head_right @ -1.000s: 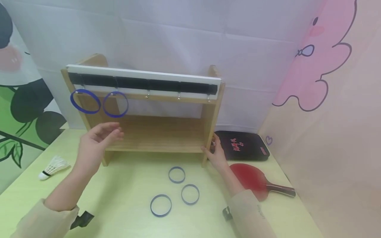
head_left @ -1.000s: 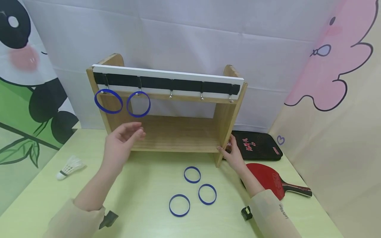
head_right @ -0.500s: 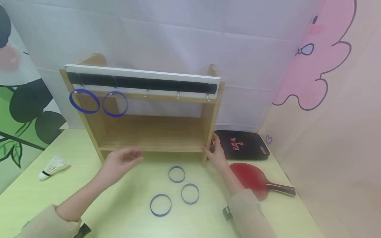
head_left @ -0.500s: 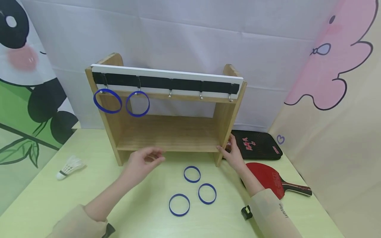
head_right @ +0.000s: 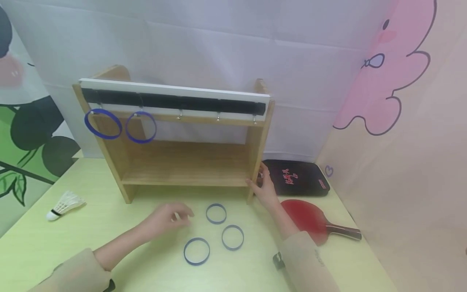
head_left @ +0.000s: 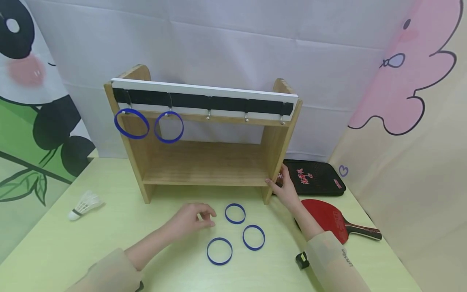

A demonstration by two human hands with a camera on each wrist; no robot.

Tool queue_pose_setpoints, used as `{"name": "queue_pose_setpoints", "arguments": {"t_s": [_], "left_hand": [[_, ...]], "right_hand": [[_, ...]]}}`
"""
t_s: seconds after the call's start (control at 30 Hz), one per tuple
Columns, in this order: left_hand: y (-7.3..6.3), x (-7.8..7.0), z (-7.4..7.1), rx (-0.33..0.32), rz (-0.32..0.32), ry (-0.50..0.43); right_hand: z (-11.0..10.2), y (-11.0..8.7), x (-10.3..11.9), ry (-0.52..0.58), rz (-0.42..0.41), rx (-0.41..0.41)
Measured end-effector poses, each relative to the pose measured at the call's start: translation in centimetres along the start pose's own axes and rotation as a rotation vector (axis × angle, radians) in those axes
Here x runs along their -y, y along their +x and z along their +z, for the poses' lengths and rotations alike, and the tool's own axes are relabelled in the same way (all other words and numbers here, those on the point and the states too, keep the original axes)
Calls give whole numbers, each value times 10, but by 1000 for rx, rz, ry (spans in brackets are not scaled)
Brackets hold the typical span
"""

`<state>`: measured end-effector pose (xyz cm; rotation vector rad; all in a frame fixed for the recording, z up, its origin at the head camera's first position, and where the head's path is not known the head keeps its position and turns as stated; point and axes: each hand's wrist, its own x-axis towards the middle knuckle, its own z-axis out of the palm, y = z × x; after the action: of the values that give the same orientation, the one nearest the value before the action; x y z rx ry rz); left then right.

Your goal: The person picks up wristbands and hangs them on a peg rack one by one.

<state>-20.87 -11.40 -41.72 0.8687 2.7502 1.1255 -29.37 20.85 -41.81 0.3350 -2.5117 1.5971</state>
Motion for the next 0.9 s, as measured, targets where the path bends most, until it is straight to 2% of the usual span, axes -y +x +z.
{"name": "queue_pose_setpoints", "arguments": {"t_s": [0.13,0.27,0.4,0.57,0.7,0.83,0.9], "left_hand": [[2,9,7,100,30,-18],[4,17,14,164,58,-24],[5,18,21,215,73,-1],[6,13,26,247,98,33],[7,10,28,264,93,41],[8,11,30,274,79,49],[8,12,31,275,78,53]], "right_hand": [[0,0,0,-8,4,4],[-1,0,0,-15,2,5],[-1,0,1,-19,4,2],[0,-1,0,-17,-6,-6],[1,-2,-2,-22,-32,-11],[0,-1,-1,-6,-9,2],[-1,-4,9,-4,5,16]]}}
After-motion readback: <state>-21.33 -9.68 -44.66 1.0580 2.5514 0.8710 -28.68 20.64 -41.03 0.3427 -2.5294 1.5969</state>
